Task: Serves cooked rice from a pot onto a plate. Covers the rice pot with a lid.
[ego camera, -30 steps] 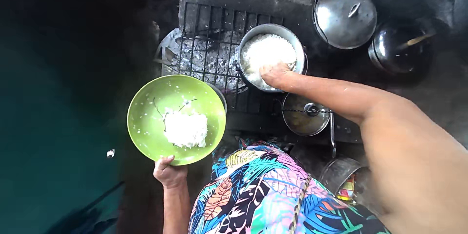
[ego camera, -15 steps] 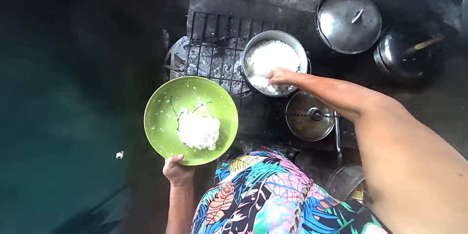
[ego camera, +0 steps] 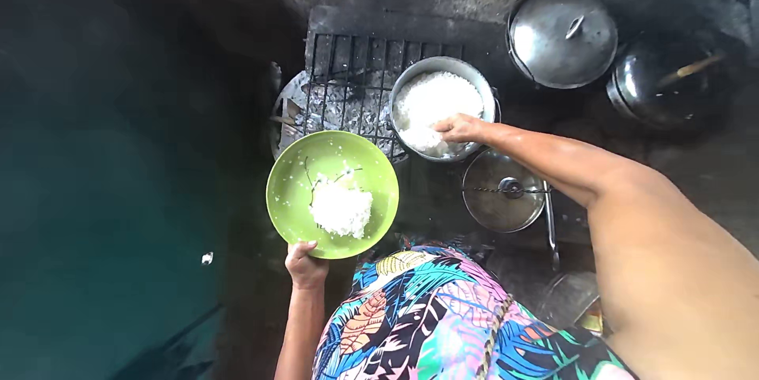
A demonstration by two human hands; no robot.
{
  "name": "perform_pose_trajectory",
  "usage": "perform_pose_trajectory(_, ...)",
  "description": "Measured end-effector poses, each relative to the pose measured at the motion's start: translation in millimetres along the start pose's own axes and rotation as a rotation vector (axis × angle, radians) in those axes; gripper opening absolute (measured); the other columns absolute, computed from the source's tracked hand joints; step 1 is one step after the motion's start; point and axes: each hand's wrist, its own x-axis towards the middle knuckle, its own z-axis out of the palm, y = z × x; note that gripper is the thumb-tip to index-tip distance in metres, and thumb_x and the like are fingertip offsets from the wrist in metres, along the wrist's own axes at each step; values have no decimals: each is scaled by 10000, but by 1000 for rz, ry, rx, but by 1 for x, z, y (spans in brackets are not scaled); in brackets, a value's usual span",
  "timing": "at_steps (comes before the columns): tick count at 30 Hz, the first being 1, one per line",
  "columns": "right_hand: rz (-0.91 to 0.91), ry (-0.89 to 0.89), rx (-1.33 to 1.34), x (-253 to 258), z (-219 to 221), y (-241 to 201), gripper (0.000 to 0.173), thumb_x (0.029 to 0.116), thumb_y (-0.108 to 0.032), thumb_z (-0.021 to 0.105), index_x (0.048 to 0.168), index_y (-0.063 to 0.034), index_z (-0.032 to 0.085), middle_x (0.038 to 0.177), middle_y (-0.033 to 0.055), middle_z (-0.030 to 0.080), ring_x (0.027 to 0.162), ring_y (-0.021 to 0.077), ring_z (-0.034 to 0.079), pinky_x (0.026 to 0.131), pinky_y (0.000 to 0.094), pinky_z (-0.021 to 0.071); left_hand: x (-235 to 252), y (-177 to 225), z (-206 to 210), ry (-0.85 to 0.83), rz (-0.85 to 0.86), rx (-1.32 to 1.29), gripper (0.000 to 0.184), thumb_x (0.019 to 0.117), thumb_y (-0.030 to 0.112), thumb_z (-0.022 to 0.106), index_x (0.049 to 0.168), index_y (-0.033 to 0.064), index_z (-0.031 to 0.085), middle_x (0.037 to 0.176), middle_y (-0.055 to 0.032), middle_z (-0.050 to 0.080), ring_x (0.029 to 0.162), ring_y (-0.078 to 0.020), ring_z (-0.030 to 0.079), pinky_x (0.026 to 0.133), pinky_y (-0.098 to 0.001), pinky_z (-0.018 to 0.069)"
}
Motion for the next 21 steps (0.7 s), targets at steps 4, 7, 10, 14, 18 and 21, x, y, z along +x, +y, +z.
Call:
perform_pose_trajectory(4,80,-58,29,-9,-12,-12,279,1049,-84,519,1252,15,682,1082,269,681,944,377,648,896,572,486,6,-6,9,-22,-33,38,379,706,-5,458,1072,83,496,838,-21,726,772,-129,733,666,-347,626)
perform_pose_trajectory(7,109,-69,45,-12,-24,-17,303,1039,-56,521,1300,32,649,1091,269,674,917,347,635,876,526,494,8,-7,16,-27,-45,66,384,715,-15,443,1084,82,482,835,-23,719,763,-124,729,660,-339,625)
perform_pose_trajectory(10,163,-42,53,-33,-48,-38,319,1043,-28,514,1334,58,614,1134,298,650,950,364,614,916,526,471,11,-7,24,-46,-76,78,381,736,-23,428,1099,85,469,840,-26,709,759,-129,723,652,-339,620)
perform_pose_trajectory(14,15,135,15,-66,-75,-44,243,1031,-52,549,1197,63,684,928,236,667,788,306,600,809,525,488,17,-8,43,-93,-135,142,383,766,-38,406,1114,103,482,845,-12,697,748,-113,709,643,-323,608)
perform_pose_trajectory(18,-215,337,-275,-103,-76,-80,280,1032,-170,545,1202,-47,731,1021,248,731,956,467,699,843,710,489,19,-12,75,-157,-213,165,351,814,-43,397,1109,117,501,838,-13,690,720,-108,694,619,-311,593)
perform_pose_trajectory(21,-316,540,-550,-120,-40,-105,324,1017,-63,494,1257,-86,710,943,254,705,823,482,696,670,656,523,22,-18,93,-302,-253,135,368,785,-5,457,1125,124,512,887,-25,698,762,-127,701,655,-340,601)
